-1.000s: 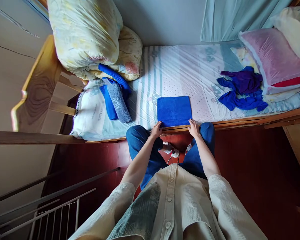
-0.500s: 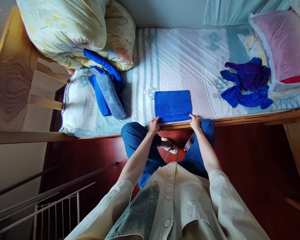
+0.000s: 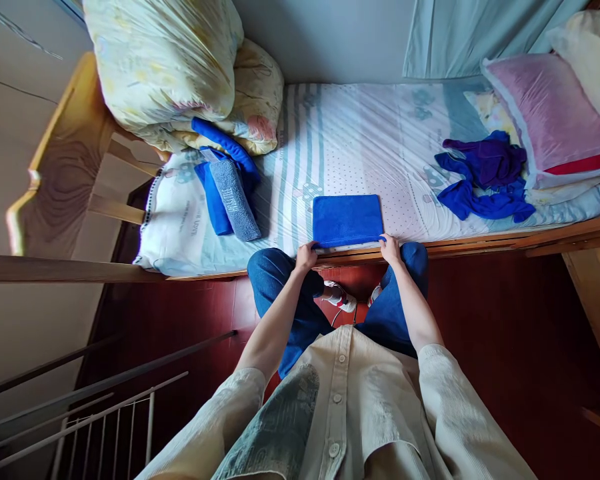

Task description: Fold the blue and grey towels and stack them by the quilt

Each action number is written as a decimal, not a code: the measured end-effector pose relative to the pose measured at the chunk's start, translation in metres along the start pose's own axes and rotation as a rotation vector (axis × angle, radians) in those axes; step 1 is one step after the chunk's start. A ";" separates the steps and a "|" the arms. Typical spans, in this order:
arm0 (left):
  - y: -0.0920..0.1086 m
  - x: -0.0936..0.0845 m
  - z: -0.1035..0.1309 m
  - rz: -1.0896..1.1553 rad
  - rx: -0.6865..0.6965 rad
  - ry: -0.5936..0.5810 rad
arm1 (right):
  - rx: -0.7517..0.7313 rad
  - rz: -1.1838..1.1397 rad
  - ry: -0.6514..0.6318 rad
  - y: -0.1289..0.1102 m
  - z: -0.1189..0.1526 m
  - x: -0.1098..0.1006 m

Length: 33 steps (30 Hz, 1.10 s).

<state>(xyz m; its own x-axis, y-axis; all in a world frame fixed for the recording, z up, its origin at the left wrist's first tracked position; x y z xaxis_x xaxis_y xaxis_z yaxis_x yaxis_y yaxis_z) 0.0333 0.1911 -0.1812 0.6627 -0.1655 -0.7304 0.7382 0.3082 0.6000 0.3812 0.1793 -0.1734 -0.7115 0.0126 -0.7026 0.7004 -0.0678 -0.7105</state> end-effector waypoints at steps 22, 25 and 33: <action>-0.025 0.001 -0.019 0.258 -0.283 0.138 | 0.101 -0.043 0.051 0.020 -0.017 0.006; -0.025 0.000 -0.015 0.247 -0.298 0.145 | 0.104 -0.011 0.034 0.018 -0.015 0.008; -0.025 -0.002 -0.012 0.224 -0.305 0.160 | 0.155 0.055 0.018 0.023 -0.016 0.011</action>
<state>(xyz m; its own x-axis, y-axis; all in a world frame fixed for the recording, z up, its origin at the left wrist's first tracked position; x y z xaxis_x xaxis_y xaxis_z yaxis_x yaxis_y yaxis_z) 0.0120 0.1945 -0.1985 0.7570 0.0779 -0.6488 0.4908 0.5878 0.6432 0.3906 0.1934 -0.1979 -0.6705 0.0222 -0.7416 0.7200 -0.2217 -0.6576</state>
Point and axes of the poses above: each hand's wrist, its own z-axis away from the middle knuckle, its own x-axis out of the palm, y = z × x, the point moved 8 cm from there along -z, towards the middle knuckle, and after that the axes turned 6 degrees about -x, right-handed, at the moved point
